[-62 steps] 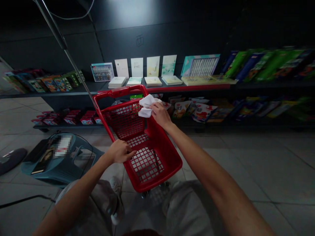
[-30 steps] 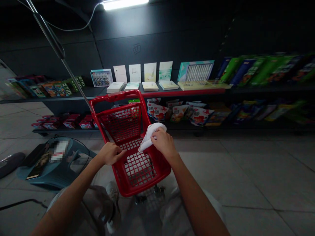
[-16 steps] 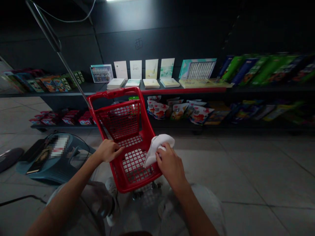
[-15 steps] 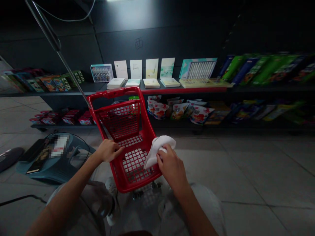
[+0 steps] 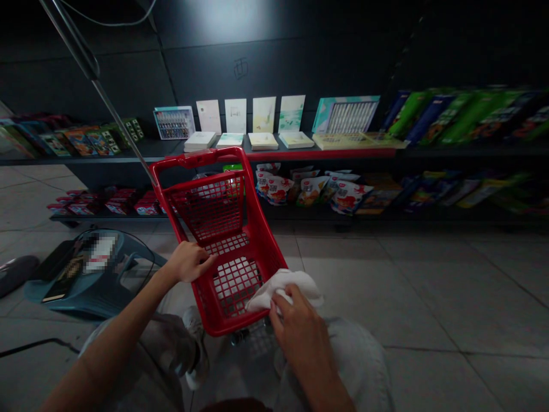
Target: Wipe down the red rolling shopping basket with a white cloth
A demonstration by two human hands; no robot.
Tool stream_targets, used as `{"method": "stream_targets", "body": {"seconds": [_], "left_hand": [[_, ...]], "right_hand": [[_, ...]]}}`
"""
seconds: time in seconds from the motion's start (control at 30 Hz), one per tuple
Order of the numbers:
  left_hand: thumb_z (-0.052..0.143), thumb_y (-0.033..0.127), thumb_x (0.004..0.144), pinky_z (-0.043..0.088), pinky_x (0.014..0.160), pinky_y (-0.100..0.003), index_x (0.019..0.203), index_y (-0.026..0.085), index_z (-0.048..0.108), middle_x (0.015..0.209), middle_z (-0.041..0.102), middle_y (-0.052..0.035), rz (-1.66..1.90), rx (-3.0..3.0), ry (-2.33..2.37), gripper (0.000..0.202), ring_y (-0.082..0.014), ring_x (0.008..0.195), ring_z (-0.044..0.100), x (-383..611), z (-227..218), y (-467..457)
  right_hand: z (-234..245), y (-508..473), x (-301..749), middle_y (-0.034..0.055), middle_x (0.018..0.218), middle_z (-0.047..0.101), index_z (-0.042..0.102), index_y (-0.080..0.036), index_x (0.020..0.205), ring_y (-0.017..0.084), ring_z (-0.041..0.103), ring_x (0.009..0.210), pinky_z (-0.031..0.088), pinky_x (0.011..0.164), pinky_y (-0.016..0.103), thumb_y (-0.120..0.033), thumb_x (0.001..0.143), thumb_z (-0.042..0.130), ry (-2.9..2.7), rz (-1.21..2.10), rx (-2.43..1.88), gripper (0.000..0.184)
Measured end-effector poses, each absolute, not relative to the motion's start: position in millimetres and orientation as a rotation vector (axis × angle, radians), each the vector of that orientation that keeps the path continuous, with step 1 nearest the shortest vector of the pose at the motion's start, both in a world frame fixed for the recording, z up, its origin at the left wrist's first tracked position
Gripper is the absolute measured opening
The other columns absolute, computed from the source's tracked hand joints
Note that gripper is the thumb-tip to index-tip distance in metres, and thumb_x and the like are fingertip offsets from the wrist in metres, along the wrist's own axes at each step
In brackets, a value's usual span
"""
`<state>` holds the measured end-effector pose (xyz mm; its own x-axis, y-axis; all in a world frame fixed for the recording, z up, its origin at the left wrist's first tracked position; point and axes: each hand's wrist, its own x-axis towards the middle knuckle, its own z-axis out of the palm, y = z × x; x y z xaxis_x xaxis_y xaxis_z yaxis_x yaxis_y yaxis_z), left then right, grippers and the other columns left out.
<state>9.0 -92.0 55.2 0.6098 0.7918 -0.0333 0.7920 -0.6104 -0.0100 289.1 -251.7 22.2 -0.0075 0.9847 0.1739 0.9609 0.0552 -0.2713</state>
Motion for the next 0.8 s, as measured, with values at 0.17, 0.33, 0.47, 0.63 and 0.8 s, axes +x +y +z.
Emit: {"method": "stream_targets", "body": {"seconds": [0.17, 0.33, 0.47, 0.63, 0.8], "left_hand": [[0.027, 0.052, 0.106, 0.030, 0.058, -0.031, 0.071, 0.018, 0.079, 0.072, 0.076, -0.0145, -0.052, 2.817, 1.402, 0.072, -0.0206, 0.064, 0.067, 12, 54, -93], [0.028, 0.051, 0.106, 0.027, 0.058, -0.031, 0.070, 0.017, 0.079, 0.072, 0.076, -0.0143, -0.024, 2.823, 1.382, 0.071, -0.0194, 0.062, 0.066, 12, 53, -91], [0.030, 0.050, 0.106, 0.025, 0.057, -0.031, 0.069, 0.016, 0.078, 0.072, 0.076, -0.0145, -0.005, 2.829, 1.384, 0.069, -0.0191, 0.061, 0.066, 10, 49, -90], [0.034, 0.047, 0.106, 0.022, 0.057, -0.032, 0.065, 0.017, 0.074, 0.069, 0.075, -0.0118, 0.072, 2.829, 1.312, 0.064, -0.0171, 0.058, 0.062, 8, 47, -91], [0.047, 0.042, 0.099, 0.026, 0.058, -0.031, 0.061, 0.019, 0.065, 0.066, 0.072, -0.0063, 0.248, 2.853, 1.008, 0.048, -0.0149, 0.059, 0.061, 4, 46, -93]], "right_hand": [[25, -263, 242, 0.0071, 0.109, 0.068, 0.070, -0.027, 0.091, 0.022, 0.070, 0.087, 0.057, 0.073, 0.035, -0.020, 0.092, 0.060, -2.173, 0.270, -1.774, 0.012], [25, -275, 201, 0.0058, 0.110, 0.069, 0.071, -0.026, 0.097, 0.020, 0.069, 0.089, 0.053, 0.073, 0.029, -0.016, 0.088, 0.064, -2.254, 0.413, -1.548, 0.015], [27, -270, 211, 0.0034, 0.114, 0.069, 0.071, -0.026, 0.102, 0.019, 0.068, 0.093, 0.053, 0.076, 0.027, -0.011, 0.087, 0.065, -2.279, 0.425, -1.517, 0.022], [12, -250, 276, 0.0084, 0.118, 0.065, 0.072, -0.023, 0.108, 0.025, 0.062, 0.108, 0.055, 0.093, 0.038, -0.008, 0.088, 0.061, -2.158, 0.095, -1.557, 0.027], [-6, -224, 326, 0.0115, 0.117, 0.058, 0.072, -0.020, 0.113, 0.027, 0.058, 0.110, 0.056, 0.094, 0.043, -0.021, 0.097, 0.057, -1.909, -0.210, -1.531, 0.023]]}}
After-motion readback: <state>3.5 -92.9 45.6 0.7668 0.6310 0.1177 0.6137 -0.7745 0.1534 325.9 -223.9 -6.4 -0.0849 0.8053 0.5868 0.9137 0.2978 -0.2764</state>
